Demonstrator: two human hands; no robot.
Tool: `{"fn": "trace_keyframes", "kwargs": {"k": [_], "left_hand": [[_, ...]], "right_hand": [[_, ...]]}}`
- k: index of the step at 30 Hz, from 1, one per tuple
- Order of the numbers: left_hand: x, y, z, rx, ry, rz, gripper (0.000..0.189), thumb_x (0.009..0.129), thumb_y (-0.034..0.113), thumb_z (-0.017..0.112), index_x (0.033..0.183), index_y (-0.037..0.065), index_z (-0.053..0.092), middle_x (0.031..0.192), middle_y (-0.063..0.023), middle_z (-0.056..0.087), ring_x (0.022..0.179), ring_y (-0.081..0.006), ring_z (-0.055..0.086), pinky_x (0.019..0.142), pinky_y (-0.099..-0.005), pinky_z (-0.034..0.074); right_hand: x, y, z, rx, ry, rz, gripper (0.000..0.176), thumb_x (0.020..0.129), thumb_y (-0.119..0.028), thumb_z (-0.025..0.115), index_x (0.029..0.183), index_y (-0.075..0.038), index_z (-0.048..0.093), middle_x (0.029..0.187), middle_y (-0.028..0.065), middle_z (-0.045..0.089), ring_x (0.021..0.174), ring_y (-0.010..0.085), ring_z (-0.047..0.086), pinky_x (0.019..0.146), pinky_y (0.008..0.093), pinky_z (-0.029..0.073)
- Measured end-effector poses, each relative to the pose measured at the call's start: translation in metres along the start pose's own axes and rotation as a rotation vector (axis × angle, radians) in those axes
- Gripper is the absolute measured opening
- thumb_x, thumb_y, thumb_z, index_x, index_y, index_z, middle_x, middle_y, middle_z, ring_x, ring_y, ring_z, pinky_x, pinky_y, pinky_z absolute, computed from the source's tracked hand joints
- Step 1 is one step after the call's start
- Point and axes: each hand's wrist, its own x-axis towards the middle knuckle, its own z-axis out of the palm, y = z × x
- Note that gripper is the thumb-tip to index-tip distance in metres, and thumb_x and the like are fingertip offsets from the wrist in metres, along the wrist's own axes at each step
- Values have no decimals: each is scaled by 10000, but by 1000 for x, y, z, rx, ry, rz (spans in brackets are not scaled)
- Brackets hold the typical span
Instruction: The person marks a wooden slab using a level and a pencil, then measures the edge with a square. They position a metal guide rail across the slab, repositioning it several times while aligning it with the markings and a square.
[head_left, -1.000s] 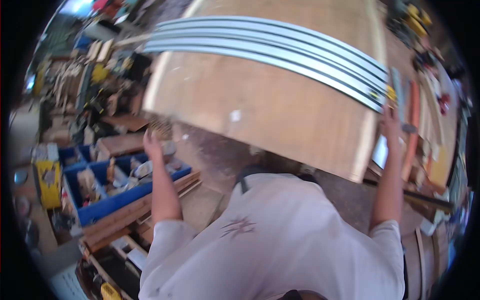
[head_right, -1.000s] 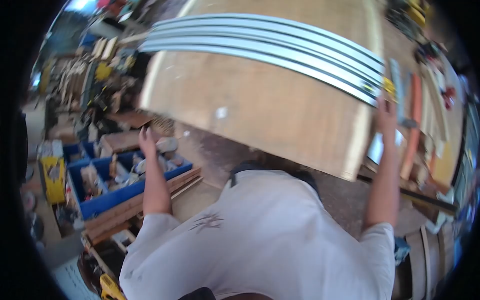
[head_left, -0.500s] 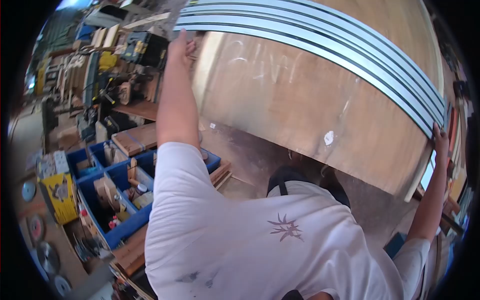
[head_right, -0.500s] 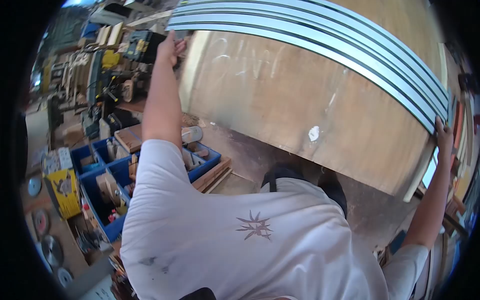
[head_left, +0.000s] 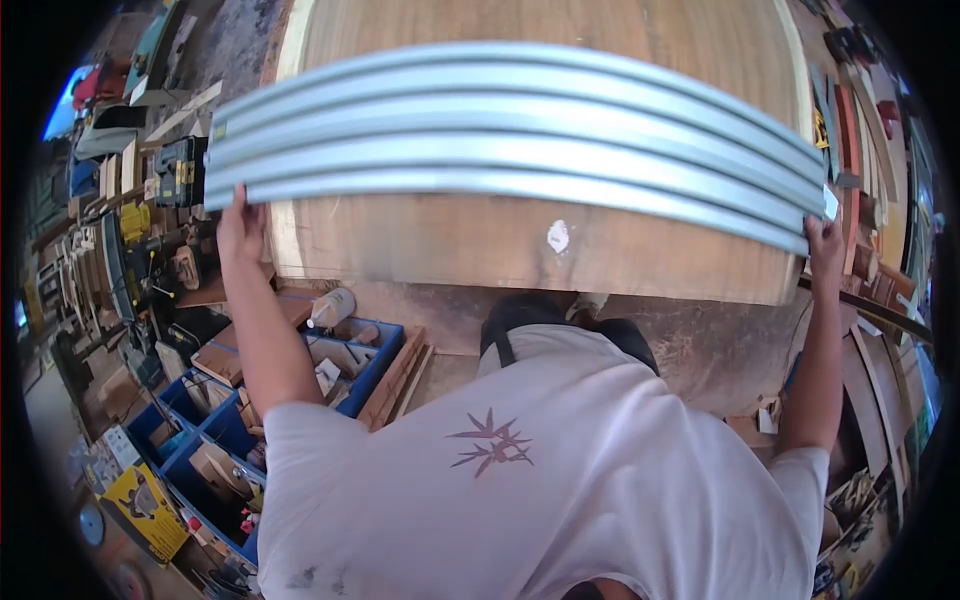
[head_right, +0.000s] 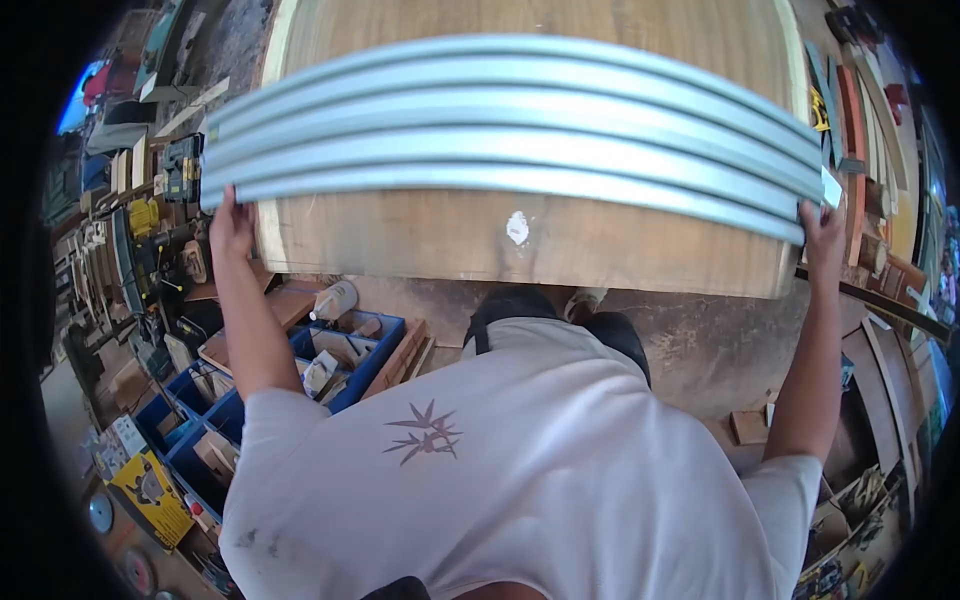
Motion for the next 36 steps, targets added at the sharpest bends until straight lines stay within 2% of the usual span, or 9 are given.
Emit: {"fn": "trace_keyframes", "kwargs": {"k": [2, 8, 10, 14, 16, 18, 22, 30, 36], "left_hand": [[-52, -10, -24, 35, -21, -11, 396, 911, 156, 555, 1275, 54, 438, 1222, -72, 532, 1090, -194, 533, 935, -328, 451], [-105, -50, -76, 110, 64, 6, 407, 874, 284, 625, 1198, 80, 486, 1121, -37, 546, 975, -179, 533, 888, -352, 447], [-109, -56, -71, 144, 82, -61, 411, 872, 323, 626, 1187, 96, 489, 1120, -33, 537, 991, -186, 517, 884, -334, 422], [-92, -65, -80, 178, 97, -27, 441, 874, 344, 618, 1183, 60, 484, 1079, -57, 536, 971, -176, 516, 860, -305, 453], [-68, -68, -98, 208, 81, -37, 480, 864, 380, 624, 1172, 36, 491, 1061, -59, 525, 965, -171, 510, 825, -272, 461], [-72, -60, -88, 322, 207, -34, 460, 845, 411, 639, 1090, 35, 540, 930, -27, 531, 828, -138, 530, 722, -227, 478], [-65, -62, -86, 286, 100, 10, 367, 829, 438, 651, 814, 90, 535, 689, 32, 465, 549, -77, 440, 468, -193, 407], [-98, -53, -56, 466, 123, 75, 414, 849, 471, 612, 810, 63, 556, 671, 6, 487, 602, -116, 468, 581, -260, 403], [-89, -59, -57, 388, 74, 77, 435, 864, 461, 593, 946, 35, 570, 876, -56, 596, 763, -165, 567, 671, -289, 450]], "right_hand": [[-38, 13, -13, -137, -51, 111, 332, 835, -292, 662, 875, 26, 576, 747, 50, 573, 699, 111, 497, 639, 270, 417], [-85, 65, -8, 92, 44, 91, 366, 789, -290, 704, 893, 39, 584, 761, 74, 577, 699, 141, 509, 662, 280, 431], [-90, 37, -17, -97, 38, 85, 357, 779, -299, 718, 878, 22, 595, 781, 80, 568, 702, 146, 496, 661, 286, 422], [-89, 64, 2, 93, 130, 36, 438, 764, -377, 723, 858, 29, 589, 770, 109, 564, 701, 172, 509, 658, 316, 425], [-95, 36, -5, 135, 154, 111, 489, 742, -412, 731, 845, 40, 575, 799, 178, 582, 723, 238, 544, 662, 358, 441], [-91, 51, 1, 73, 187, 60, 517, 737, -435, 730, 831, 45, 563, 761, 182, 596, 675, 253, 550, 641, 361, 447], [-88, 46, 3, 117, 215, 159, 506, 708, -438, 757, 738, 22, 547, 668, 140, 582, 644, 167, 543, 605, 320, 441], [-88, 30, -1, 174, 255, 249, 526, 687, -488, 755, 748, -3, 560, 692, 115, 594, 647, 184, 550, 614, 332, 449], [-89, 32, -3, 132, 256, 218, 552, 685, -537, 738, 743, -19, 558, 675, 105, 580, 645, 197, 550, 620, 339, 456]]}}
